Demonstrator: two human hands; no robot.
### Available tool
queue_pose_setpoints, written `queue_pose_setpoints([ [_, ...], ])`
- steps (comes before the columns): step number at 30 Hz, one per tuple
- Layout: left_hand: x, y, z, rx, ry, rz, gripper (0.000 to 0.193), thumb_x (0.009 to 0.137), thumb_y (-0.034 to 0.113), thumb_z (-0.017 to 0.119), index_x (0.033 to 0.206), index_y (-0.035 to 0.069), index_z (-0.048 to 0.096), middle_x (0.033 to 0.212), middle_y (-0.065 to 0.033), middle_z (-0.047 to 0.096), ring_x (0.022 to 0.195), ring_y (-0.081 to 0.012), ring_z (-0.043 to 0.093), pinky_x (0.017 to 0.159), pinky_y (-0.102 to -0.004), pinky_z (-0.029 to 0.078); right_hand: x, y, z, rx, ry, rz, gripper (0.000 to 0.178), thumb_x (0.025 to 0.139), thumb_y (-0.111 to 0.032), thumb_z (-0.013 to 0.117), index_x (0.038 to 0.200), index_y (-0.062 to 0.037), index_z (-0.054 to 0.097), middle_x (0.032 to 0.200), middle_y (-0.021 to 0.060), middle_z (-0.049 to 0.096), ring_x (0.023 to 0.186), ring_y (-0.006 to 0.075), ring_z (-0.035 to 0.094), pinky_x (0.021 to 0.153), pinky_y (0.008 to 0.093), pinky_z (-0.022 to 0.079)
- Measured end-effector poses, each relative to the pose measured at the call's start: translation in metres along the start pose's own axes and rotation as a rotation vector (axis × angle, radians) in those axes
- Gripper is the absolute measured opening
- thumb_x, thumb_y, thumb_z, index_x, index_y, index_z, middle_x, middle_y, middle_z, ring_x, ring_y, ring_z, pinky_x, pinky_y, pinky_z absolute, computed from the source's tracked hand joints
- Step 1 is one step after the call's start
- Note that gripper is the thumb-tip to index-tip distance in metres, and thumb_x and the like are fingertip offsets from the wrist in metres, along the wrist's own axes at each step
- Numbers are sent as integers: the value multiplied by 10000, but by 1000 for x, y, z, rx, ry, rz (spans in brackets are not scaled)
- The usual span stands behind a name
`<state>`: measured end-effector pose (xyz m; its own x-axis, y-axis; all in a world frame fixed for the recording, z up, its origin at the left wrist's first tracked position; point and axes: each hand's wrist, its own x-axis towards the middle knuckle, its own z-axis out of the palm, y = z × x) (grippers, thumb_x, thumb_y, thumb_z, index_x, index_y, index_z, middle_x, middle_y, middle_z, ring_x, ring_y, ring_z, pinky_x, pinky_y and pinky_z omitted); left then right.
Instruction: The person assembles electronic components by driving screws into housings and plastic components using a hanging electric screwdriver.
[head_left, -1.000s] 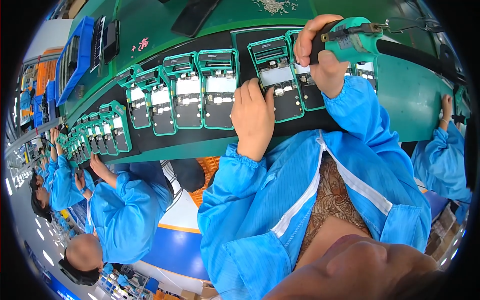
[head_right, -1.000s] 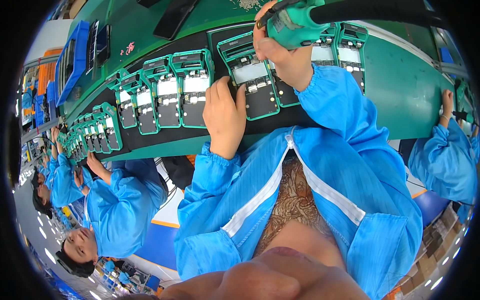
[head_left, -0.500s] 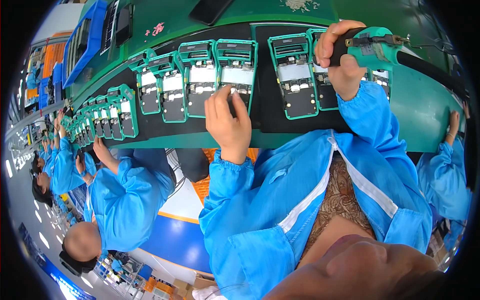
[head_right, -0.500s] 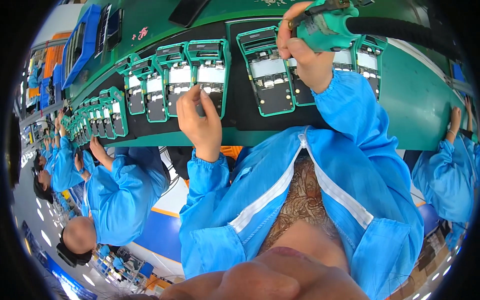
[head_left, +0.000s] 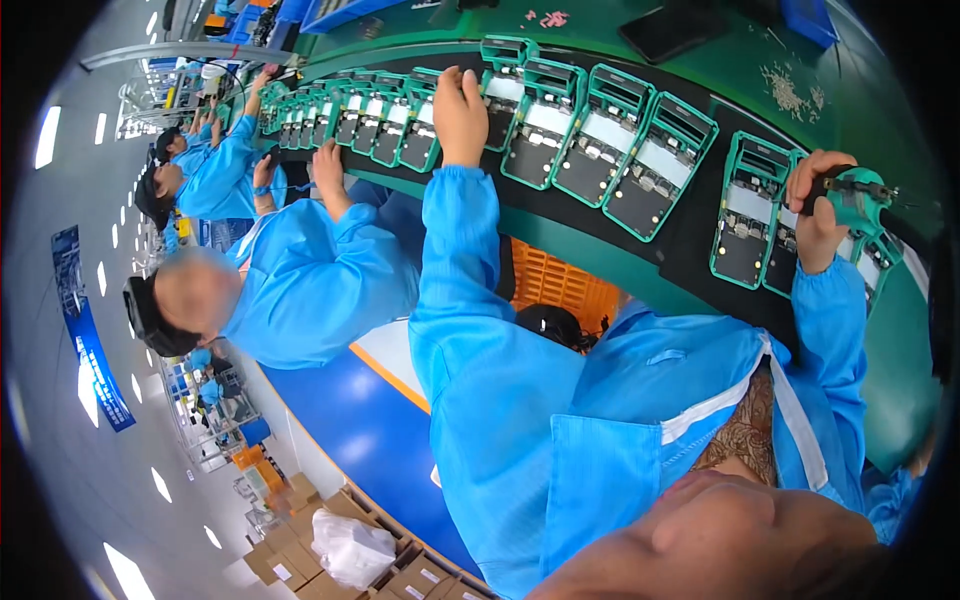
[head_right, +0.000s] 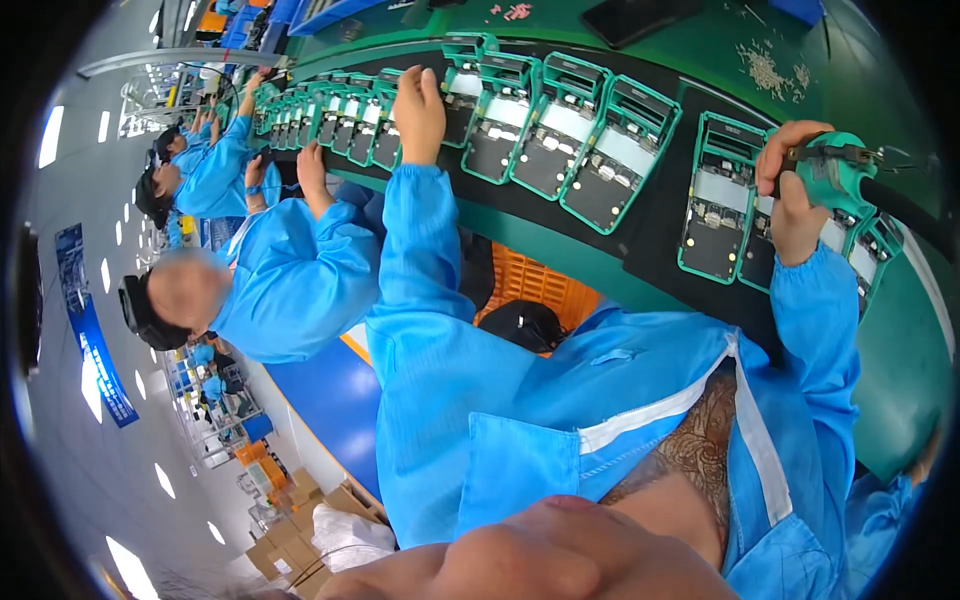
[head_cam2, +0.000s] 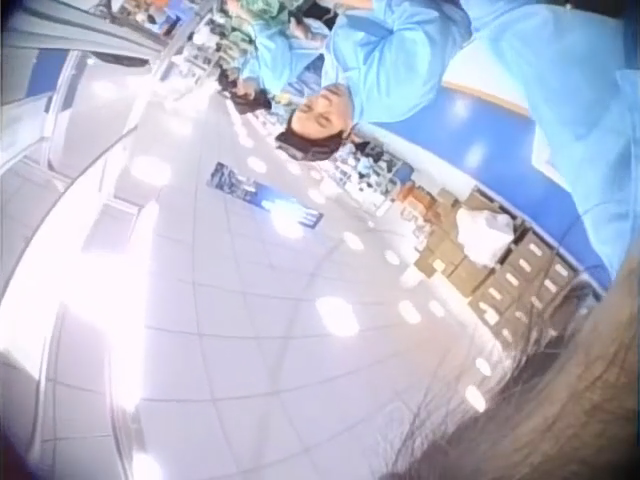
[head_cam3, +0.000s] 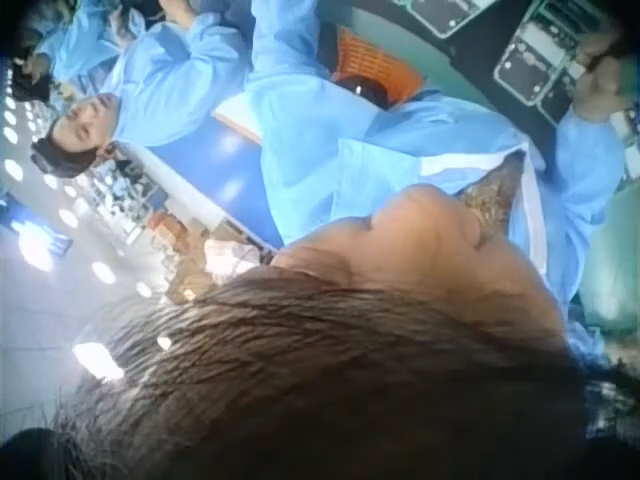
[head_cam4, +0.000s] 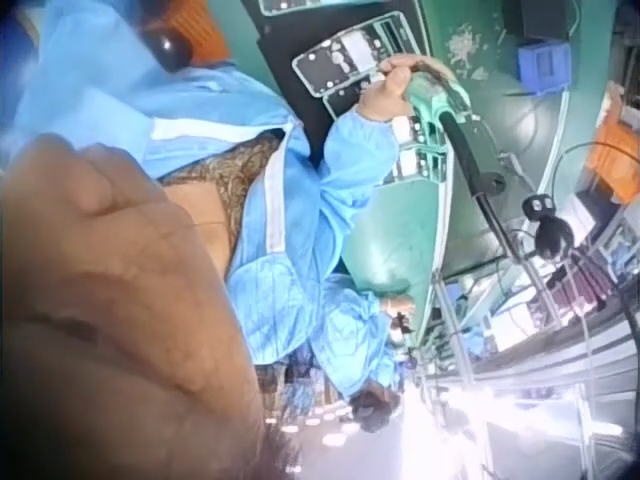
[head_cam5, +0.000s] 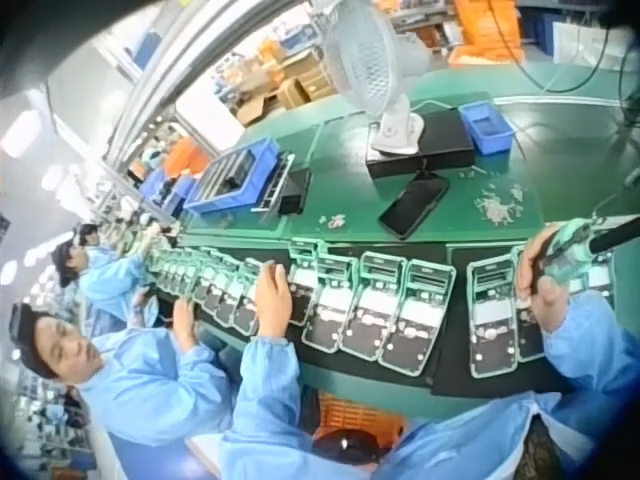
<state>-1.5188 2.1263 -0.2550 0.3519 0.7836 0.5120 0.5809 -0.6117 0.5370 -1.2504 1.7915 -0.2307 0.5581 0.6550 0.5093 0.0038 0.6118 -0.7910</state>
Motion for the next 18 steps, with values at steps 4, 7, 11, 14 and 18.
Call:
queue_pose_setpoints([
  [4, 32, -15, 31, 288, -242, -12, 270, 900, 191, 394, 962, 2, 578, 967, -250, 601, 920, -392, 575, 785, -466, 457, -5, 5, -4, -63, 47, 44, 301, 762, -122, 549, 1036, -36, 456, 727, 57, 485, 584, 118, 441, 524, 253, 382],
  [7, 38, -3, 47, 670, -297, 183, 255, 861, 193, 420, 815, 30, 610, 895, -186, 610, 867, -349, 582, 778, -453, 457, -13, 2, -11, -39, 108, 0, 442, 774, -295, 675, 1063, -35, 467, 721, 53, 481, 578, 125, 448, 508, 253, 371],
  [11, 49, 6, 55, 415, -238, -185, 564, 901, 427, 321, 930, -46, 628, 1026, -292, 586, 942, -451, 530, 855, -504, 399, -19, -17, -10, 6, 126, -115, 526, 759, -413, 698, 1053, -32, 484, 712, 59, 481, 560, 133, 451, 488, 270, 363],
  [14, 55, -18, 61, 454, -340, -61, 705, 896, 508, 251, 955, -96, 609, 1028, -309, 581, 977, -457, 517, 887, -514, 380, -19, -32, -6, 4, 133, -166, 529, 760, -422, 693, 1045, -33, 475, 714, 59, 480, 560, 131, 459, 493, 273, 374],
  [18, 55, -68, 57, 478, -345, -164, 492, 888, 503, 272, 1071, 152, 565, 1053, -296, 572, 1003, -501, 481, 875, -534, 369, -14, -41, -10, 23, 110, -209, 531, 767, -438, 684, 1036, -38, 461, 722, 53, 476, 563, 119, 460, 495, 261, 380],
])
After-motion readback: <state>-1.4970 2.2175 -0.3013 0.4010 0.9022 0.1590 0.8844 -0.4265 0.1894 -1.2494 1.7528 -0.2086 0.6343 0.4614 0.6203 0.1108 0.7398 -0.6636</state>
